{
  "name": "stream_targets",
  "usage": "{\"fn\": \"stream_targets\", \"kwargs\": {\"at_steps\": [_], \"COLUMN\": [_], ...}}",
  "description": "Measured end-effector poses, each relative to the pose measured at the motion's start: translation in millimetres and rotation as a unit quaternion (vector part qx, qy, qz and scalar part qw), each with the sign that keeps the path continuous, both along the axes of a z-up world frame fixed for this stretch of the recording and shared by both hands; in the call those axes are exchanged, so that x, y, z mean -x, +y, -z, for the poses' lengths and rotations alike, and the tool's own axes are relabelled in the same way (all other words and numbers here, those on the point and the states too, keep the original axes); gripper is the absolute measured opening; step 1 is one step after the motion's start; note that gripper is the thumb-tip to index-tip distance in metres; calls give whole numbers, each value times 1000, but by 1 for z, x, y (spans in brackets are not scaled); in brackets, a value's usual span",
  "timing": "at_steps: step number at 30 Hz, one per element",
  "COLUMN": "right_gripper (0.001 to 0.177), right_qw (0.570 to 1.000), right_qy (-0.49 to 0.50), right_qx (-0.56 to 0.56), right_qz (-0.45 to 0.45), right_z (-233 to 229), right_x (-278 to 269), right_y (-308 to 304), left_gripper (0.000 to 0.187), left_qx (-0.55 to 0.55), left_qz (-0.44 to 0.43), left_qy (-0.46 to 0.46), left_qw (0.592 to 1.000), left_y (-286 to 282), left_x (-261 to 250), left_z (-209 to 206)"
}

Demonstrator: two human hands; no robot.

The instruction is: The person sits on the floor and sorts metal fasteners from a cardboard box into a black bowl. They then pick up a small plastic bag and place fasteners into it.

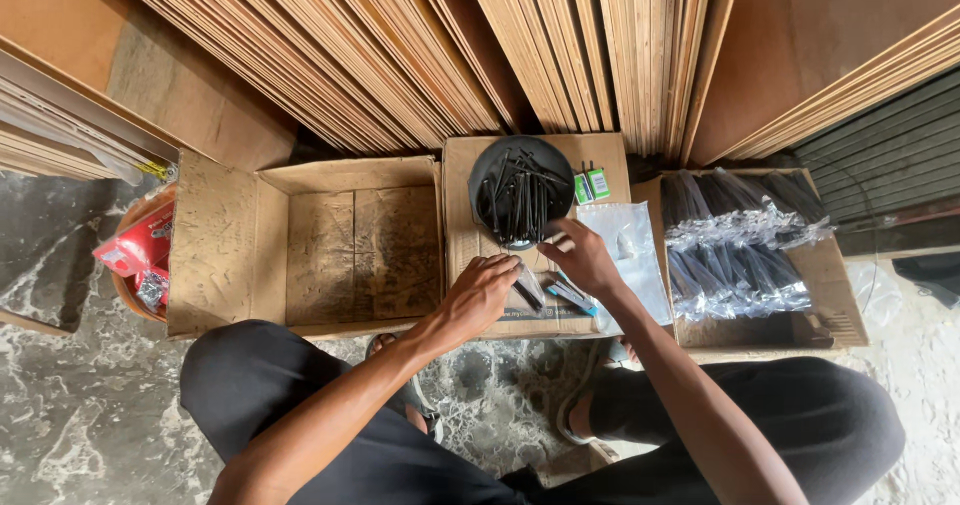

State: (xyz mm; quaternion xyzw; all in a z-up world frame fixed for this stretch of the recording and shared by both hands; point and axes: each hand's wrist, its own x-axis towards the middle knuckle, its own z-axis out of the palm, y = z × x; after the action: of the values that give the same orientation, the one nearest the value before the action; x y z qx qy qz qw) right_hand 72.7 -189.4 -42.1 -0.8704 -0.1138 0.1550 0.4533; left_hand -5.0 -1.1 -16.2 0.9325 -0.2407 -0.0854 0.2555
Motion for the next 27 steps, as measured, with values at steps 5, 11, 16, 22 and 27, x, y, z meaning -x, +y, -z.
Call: {"fn": "stream_targets", "kwargs": {"at_steps": [5, 11, 16, 22, 27], "right_gripper": [39, 28, 15, 14, 14], "right_qw": [962, 960, 965, 934, 969], "right_qy": [-174, -187, -236, -334, -230], "right_qx": [188, 206, 104, 53, -4], "right_qz": [-90, -34, 48, 119, 95], "right_z": [6, 41, 6, -66, -85], "right_x": [-5, -7, -7, 22, 63], "right_y": [25, 24, 25, -6, -13], "left_gripper": [42, 42, 44, 43, 46], "left_qx": [14, 39, 34, -28, 12], "left_qz": [1, -8, -11, -2, -35], "left_qy": [21, 48, 80, 77, 123], "left_qw": [1000, 998, 996, 997, 992], "left_y": [9, 10, 11, 6, -2], "left_x": [-1, -2, 3, -3, -5], "left_z": [-17, -25, -34, -65, -59]}}
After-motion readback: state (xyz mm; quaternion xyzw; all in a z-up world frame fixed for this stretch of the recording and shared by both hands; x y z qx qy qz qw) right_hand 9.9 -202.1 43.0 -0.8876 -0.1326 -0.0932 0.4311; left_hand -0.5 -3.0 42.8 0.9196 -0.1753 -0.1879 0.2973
